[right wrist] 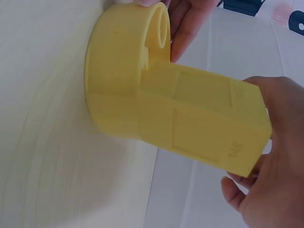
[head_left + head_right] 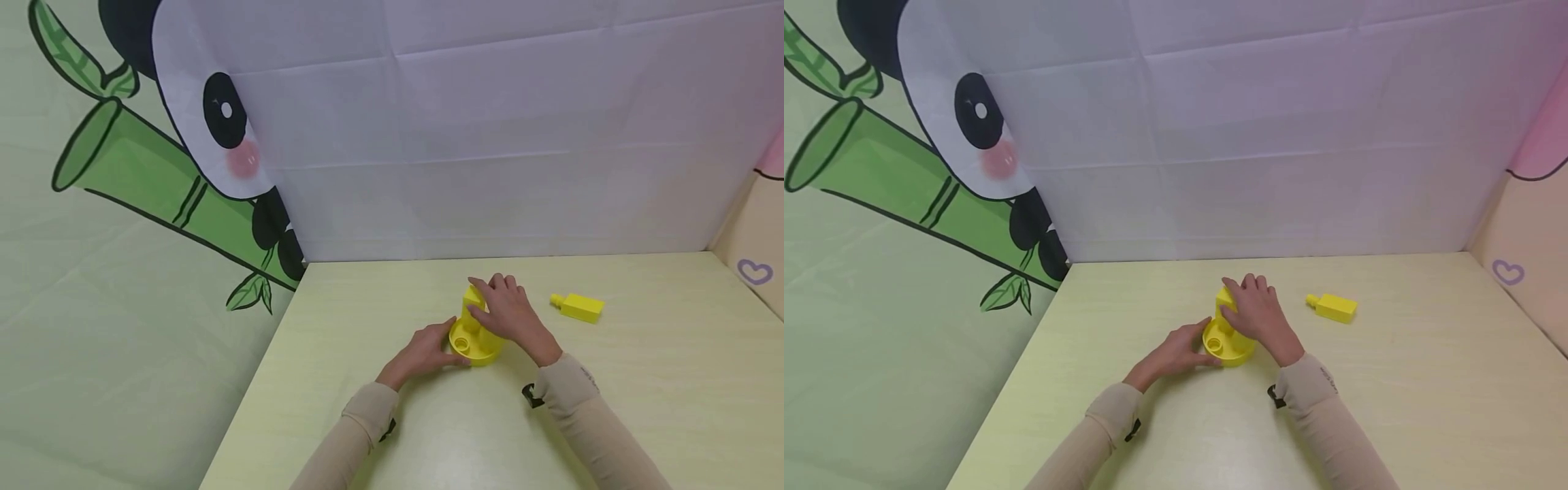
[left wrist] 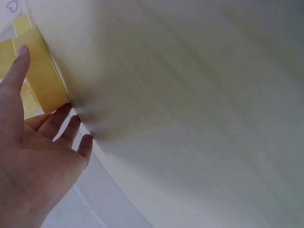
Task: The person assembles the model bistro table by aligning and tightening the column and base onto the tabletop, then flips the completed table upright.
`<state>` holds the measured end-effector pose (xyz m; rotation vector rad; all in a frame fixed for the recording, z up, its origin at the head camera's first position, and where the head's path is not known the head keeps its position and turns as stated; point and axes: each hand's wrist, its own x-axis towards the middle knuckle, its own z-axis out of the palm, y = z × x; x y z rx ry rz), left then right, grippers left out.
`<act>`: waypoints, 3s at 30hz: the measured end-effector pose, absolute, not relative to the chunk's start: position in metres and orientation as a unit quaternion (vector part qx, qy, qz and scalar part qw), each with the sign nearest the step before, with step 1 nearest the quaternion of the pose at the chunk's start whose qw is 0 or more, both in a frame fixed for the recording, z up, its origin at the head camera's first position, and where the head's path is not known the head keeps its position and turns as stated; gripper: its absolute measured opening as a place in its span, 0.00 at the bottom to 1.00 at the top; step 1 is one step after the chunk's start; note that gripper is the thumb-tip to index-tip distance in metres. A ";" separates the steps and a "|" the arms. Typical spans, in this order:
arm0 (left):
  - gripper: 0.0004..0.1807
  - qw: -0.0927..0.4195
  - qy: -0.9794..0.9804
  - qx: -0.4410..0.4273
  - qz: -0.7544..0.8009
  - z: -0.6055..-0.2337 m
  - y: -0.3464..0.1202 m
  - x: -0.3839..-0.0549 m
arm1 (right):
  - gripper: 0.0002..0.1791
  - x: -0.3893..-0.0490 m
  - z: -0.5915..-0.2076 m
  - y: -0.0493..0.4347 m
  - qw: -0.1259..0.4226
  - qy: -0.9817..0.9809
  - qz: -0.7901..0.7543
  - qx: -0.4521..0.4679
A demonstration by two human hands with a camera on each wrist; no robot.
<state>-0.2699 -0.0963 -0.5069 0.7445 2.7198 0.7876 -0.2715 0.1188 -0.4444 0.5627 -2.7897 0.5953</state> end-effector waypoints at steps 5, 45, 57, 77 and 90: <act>0.54 0.110 0.925 0.247 0.266 -0.506 -0.096 -0.269 | 0.23 -0.272 -0.445 0.124 0.113 -0.955 0.200 0.187; 0.54 0.113 0.925 0.246 0.267 -0.504 -0.096 -0.269 | 0.25 -0.262 -0.442 0.126 0.098 -0.962 0.185 0.174; 0.53 0.112 0.922 0.253 0.270 -0.506 -0.098 -0.270 | 0.24 -0.258 -0.441 0.119 0.117 -0.964 0.179 0.159; 0.54 0.108 0.924 0.257 0.261 -0.506 -0.098 -0.271 | 0.27 -0.257 -0.441 0.121 0.086 -0.956 0.188 0.210; 0.53 0.106 0.924 0.256 0.263 -0.507 -0.099 -0.269 | 0.25 -0.251 -0.443 0.117 0.101 -0.958 0.182 0.199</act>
